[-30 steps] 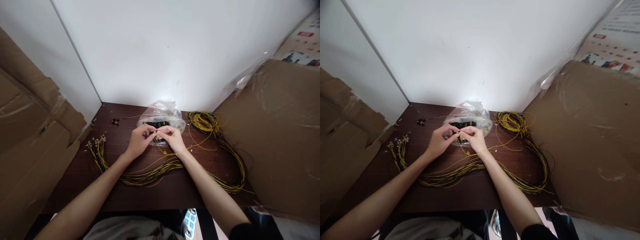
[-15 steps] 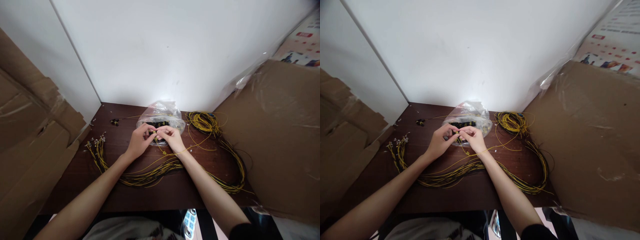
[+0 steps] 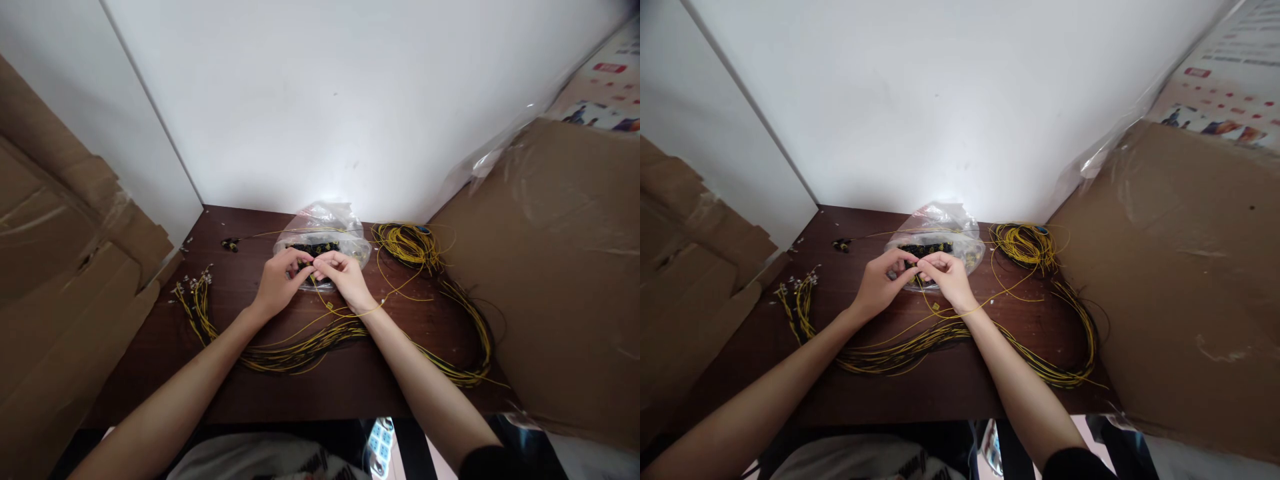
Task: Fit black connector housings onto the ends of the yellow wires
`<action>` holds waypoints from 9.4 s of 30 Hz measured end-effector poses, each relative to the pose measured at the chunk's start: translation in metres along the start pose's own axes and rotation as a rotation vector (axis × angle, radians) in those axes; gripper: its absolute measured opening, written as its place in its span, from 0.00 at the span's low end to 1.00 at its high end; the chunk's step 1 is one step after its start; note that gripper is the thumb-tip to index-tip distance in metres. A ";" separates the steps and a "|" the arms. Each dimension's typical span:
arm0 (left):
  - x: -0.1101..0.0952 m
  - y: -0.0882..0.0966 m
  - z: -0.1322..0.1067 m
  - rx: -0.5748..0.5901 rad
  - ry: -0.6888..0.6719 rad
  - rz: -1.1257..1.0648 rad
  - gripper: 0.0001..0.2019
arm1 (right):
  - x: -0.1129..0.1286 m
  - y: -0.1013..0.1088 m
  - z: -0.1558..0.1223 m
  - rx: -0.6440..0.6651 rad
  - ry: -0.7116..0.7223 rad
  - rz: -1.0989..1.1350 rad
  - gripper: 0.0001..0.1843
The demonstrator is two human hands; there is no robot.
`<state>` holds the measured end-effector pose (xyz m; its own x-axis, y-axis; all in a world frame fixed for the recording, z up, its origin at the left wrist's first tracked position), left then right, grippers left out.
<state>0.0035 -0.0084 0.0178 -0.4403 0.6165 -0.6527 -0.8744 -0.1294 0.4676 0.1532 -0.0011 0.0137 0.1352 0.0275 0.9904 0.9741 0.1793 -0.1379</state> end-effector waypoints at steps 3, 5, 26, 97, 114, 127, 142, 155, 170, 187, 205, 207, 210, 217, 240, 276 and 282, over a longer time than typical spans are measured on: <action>-0.001 0.000 0.001 -0.002 -0.003 -0.037 0.04 | -0.001 0.001 0.000 -0.001 0.002 0.007 0.15; -0.003 0.001 0.002 -0.008 -0.018 -0.079 0.04 | -0.001 0.001 0.000 -0.008 0.006 0.009 0.16; -0.005 0.002 0.002 -0.050 -0.121 -0.089 0.05 | 0.002 -0.007 -0.002 -0.011 0.075 -0.066 0.14; -0.001 0.000 0.000 -0.055 -0.113 0.060 0.05 | -0.006 -0.002 -0.002 -0.123 0.182 -0.271 0.13; 0.004 -0.001 0.001 -0.064 -0.055 0.010 0.06 | -0.003 -0.002 -0.002 -0.143 0.177 -0.229 0.11; 0.005 -0.002 0.000 -0.065 -0.057 0.005 0.06 | -0.002 -0.005 -0.004 -0.150 0.177 -0.231 0.11; 0.005 -0.003 0.000 -0.080 -0.051 -0.012 0.04 | -0.003 -0.003 -0.003 -0.134 0.164 -0.238 0.11; 0.002 -0.001 0.001 -0.054 -0.040 -0.004 0.04 | -0.002 -0.004 -0.004 -0.122 0.176 -0.215 0.11; 0.001 0.000 0.000 -0.039 -0.007 -0.016 0.04 | -0.002 -0.003 -0.003 -0.096 0.158 -0.225 0.13; 0.000 0.000 0.000 -0.043 0.003 -0.003 0.05 | -0.001 -0.003 -0.003 -0.082 0.148 -0.219 0.14; 0.002 -0.001 -0.001 -0.028 -0.003 -0.010 0.07 | 0.000 -0.003 -0.003 -0.072 0.146 -0.212 0.12; 0.002 -0.002 -0.002 -0.019 -0.002 -0.016 0.09 | 0.000 -0.003 -0.003 -0.067 0.149 -0.221 0.12; 0.002 -0.002 -0.002 -0.015 -0.004 -0.018 0.10 | 0.000 -0.003 -0.004 -0.077 0.141 -0.227 0.13; 0.002 -0.001 -0.001 -0.026 -0.004 -0.027 0.10 | 0.002 -0.003 -0.005 -0.114 0.167 -0.240 0.12; 0.001 0.000 0.000 -0.020 -0.019 -0.050 0.05 | -0.001 -0.004 -0.005 -0.065 0.178 -0.250 0.13; 0.002 0.001 -0.001 -0.009 0.052 -0.114 0.11 | 0.002 -0.004 -0.007 -0.059 0.232 -0.379 0.11; 0.003 -0.001 -0.002 -0.020 0.103 -0.169 0.11 | 0.002 -0.004 -0.006 -0.059 0.224 -0.357 0.11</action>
<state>0.0022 -0.0080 0.0137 -0.3040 0.5485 -0.7789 -0.9411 -0.0461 0.3349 0.1510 -0.0078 0.0162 -0.1830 -0.2421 0.9528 0.9747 0.0821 0.2080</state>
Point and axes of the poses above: each hand's wrist, its own z-axis towards the middle knuckle, its own y-axis out of the back of the hand, x = y × z, the point moved 1 cm from there along z, towards the middle knuckle, and after that the axes turned 5 degrees about -y, right-handed, at the moved point
